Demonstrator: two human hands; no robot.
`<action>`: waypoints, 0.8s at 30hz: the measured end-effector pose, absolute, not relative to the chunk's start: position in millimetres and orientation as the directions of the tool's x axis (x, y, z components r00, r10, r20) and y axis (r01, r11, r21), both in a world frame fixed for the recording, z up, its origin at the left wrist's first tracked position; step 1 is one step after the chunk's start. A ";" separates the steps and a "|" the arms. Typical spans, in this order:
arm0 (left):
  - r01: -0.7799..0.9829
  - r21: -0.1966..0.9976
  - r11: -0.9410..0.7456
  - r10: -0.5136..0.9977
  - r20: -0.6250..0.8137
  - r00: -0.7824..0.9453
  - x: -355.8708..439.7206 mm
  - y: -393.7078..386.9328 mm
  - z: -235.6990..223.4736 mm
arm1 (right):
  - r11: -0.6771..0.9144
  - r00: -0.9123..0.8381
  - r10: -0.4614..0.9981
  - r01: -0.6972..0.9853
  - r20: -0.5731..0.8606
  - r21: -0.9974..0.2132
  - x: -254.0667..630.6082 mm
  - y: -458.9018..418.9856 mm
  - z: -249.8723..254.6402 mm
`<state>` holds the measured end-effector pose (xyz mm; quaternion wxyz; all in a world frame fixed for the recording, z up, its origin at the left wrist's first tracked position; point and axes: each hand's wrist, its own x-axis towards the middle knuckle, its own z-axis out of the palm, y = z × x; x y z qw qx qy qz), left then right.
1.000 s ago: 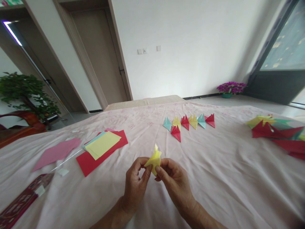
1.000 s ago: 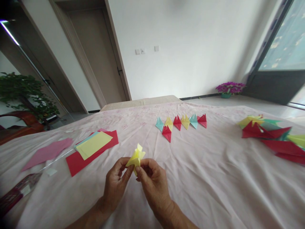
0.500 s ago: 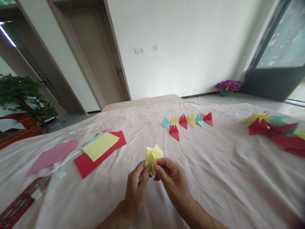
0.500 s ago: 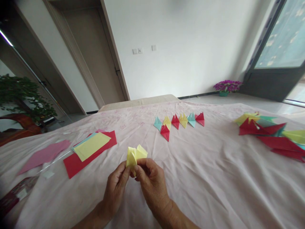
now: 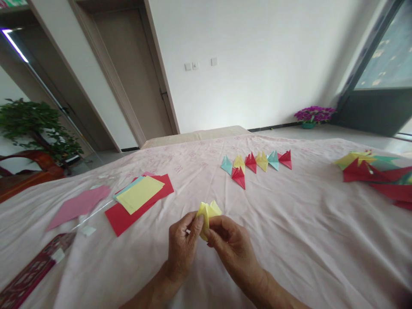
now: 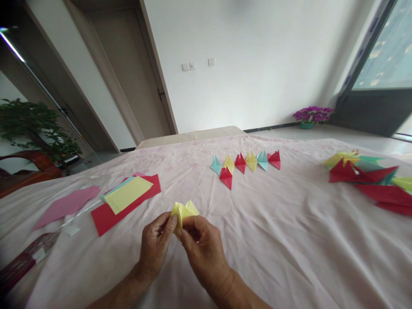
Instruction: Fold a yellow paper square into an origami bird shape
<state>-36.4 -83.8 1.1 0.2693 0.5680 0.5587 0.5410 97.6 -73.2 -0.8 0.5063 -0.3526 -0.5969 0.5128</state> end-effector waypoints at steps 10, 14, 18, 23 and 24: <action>0.376 0.900 -0.221 0.914 0.326 -0.241 -34.5 -81.6 -2.0 | 0.268 -0.238 0.937 0.019 0.256 -0.963 95.8 -73.2 -4.1; 0.408 0.890 -0.202 0.925 0.310 -0.218 -34.2 -80.7 -2.2 | 0.226 -0.252 0.943 -0.001 0.219 -0.974 95.9 -73.7 -3.3; 0.439 0.886 -0.149 0.956 0.243 -0.165 -31.0 -81.7 -1.7 | 0.115 -0.268 0.954 -0.083 0.133 -0.990 97.1 -71.0 0.2; 0.389 0.914 -0.111 0.977 0.171 -0.124 -26.3 -86.7 0.8 | 0.027 -0.249 0.966 -0.159 0.066 -0.987 97.7 -64.7 -0.2; 0.372 0.921 -0.112 0.977 0.170 -0.129 -25.8 -88.3 2.0 | 0.025 -0.243 0.968 -0.160 0.064 -0.987 97.8 -63.6 -0.8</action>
